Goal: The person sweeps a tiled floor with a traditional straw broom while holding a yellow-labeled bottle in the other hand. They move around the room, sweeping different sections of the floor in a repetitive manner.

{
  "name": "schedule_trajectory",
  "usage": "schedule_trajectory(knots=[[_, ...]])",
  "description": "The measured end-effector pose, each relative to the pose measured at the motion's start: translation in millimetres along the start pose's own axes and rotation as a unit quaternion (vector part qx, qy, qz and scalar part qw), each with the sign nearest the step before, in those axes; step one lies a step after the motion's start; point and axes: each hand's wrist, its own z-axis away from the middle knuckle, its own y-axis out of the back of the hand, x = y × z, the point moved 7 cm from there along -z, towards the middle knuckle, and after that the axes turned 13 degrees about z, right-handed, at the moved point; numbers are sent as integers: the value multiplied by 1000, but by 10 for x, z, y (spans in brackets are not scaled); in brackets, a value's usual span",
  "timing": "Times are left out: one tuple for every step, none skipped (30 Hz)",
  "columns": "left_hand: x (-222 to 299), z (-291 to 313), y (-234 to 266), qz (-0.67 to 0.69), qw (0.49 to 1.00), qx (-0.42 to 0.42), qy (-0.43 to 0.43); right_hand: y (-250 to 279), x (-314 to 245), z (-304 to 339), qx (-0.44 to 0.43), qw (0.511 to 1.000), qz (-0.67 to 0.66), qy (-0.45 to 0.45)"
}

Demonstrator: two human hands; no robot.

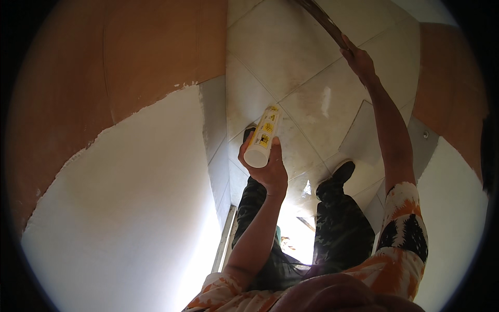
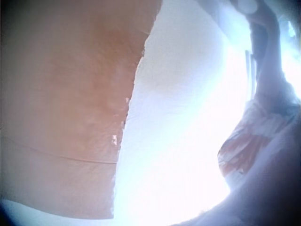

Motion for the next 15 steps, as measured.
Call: schedule_trajectory(knots=[[-4, 13, 3, -11, 1000, 3, 15, 100, -7, 156, -15, 999, -26, -22], [-15, 19, 2, -21, 999, 2, 33, 207, -2, 358, -4, 998, -62, -17], [2, 60, -37, -42, 998, 2, 48, 260, 81, 660, 3, 996, -77, -34], [17, 66, -56, -31, 998, 0, 45, 233, 163, 957, 2, 993, -107, -46], [36, 77, -76, -32, 998, 0, 47, 147, 288, 1318, -2, 988, -139, -67], [50, 85, -79, -40, 998, 8, 47, 72, 413, 1653, 30, 987, -138, -76], [71, 104, -107, -28, 999, 5, 40, -48, 589, 1927, 47, 984, -140, -103], [80, 108, -105, -21, 999, 11, 33, -219, 787, 2167, 43, 974, -164, -148], [83, 107, -102, -15, 999, 13, 29, -456, 989, 2346, 10, 956, -192, -222], [63, 105, -105, -22, 999, 7, 35, -616, 1113, 2399, 31, 943, -218, -248], [42, 94, -98, -28, 999, -3, 40, -788, 1188, 2394, 43, 926, -247, -282], [5, 81, -86, -41, 998, -8, 52, -948, 1203, 2353, 56, 906, -275, -316], [-4, 66, -79, -40, 998, -15, 43, -1059, 1015, 2156, 104, 922, -246, -281], [-24, 57, -65, -47, 998, -17, 43, -1151, 838, 1961, 134, 926, -210, -284], [-41, 54, -56, -59, 997, -18, 43, -1320, 566, 1775, 113, 915, -282, -266]])
